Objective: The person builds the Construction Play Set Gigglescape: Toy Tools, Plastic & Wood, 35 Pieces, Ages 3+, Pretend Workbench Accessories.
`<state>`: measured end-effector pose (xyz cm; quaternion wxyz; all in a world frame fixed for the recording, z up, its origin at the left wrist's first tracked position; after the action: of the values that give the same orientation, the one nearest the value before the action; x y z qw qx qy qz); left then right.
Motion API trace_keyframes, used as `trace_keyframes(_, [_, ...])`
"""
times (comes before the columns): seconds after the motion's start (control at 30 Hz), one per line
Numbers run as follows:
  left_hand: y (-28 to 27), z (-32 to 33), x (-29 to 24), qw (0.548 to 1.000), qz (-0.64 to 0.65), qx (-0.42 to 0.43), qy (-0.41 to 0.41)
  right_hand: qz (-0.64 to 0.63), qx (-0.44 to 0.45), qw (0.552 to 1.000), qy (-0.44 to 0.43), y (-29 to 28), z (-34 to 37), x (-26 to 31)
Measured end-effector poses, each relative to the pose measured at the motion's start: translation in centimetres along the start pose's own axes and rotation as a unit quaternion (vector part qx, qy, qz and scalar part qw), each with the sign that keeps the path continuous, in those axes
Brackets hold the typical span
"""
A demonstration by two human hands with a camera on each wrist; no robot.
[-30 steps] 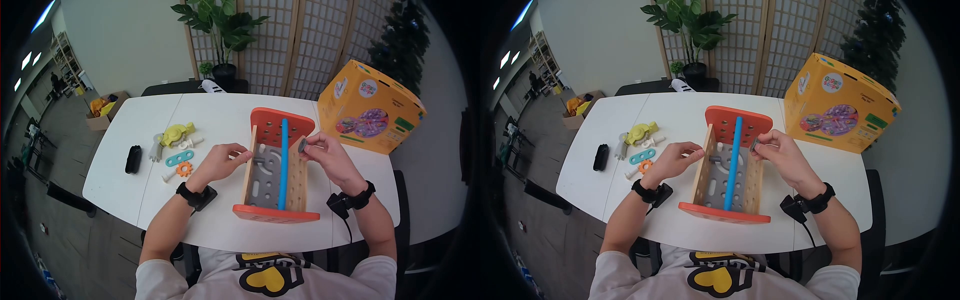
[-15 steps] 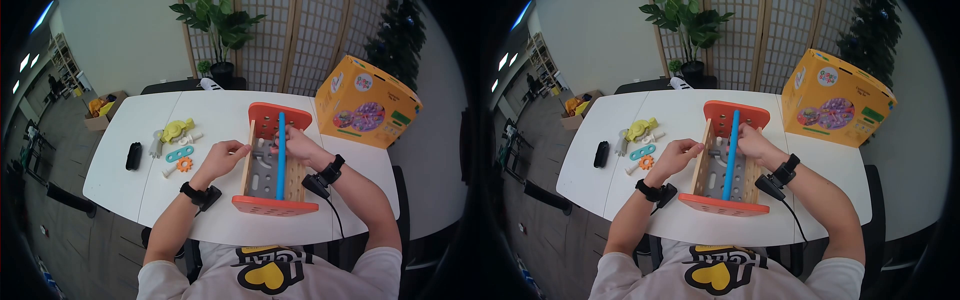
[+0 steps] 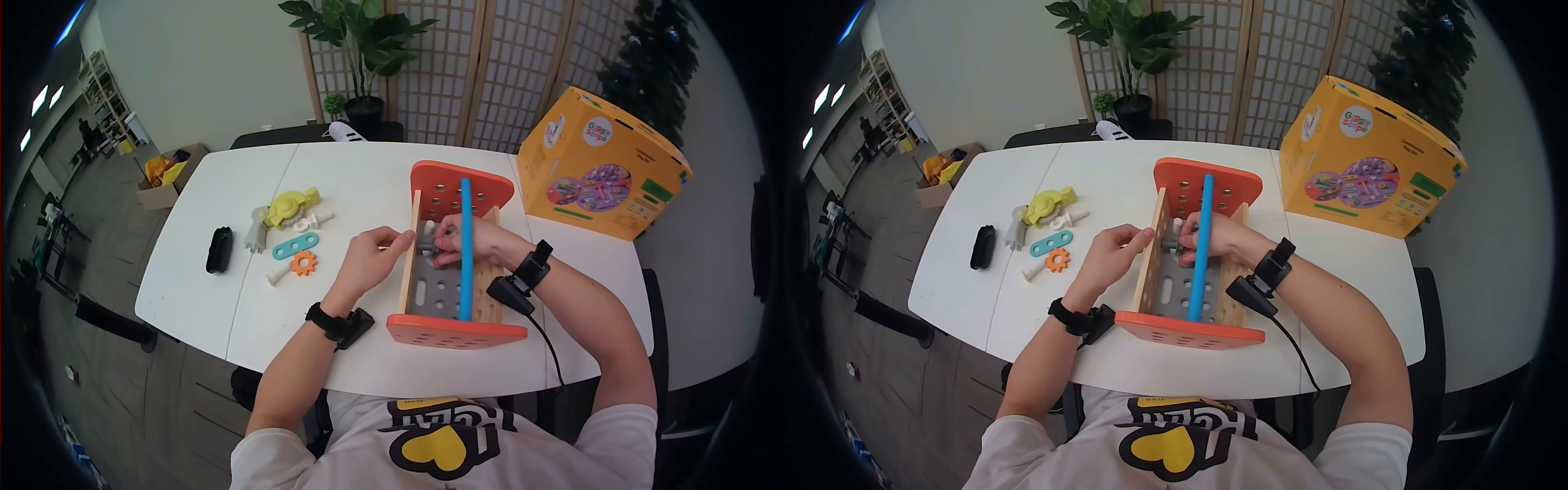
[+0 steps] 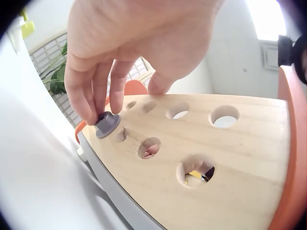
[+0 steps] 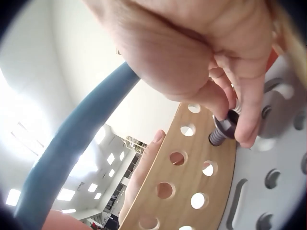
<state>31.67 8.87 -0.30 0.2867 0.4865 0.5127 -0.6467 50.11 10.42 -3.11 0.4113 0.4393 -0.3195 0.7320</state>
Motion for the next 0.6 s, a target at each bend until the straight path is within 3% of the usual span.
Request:
trace_keyframes(0.37, [-0.2, -0.1, 0.1, 1.000, 0.008, -0.013, 0.000, -0.024, 0.016, 1.000, -0.006, 0.3, 0.9, 0.3])
trace_keyframes(0.6, [-0.2, -0.2, 0.0, 1.000, -0.001, -0.017, -0.001, 0.069, 0.036, 0.997, 0.004, 0.5, 0.3, 0.2])
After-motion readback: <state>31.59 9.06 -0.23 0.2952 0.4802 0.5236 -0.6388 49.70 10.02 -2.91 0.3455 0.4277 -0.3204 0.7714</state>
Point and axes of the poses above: each hand's wrist, its own z-axis away from the middle knuckle, its own y-axis out of the palm, x = y × z, the point moved 9 cm from there along -z, towards the middle knuckle, and after that the axes turned 4 degrees about x, right-handed, at the moved point
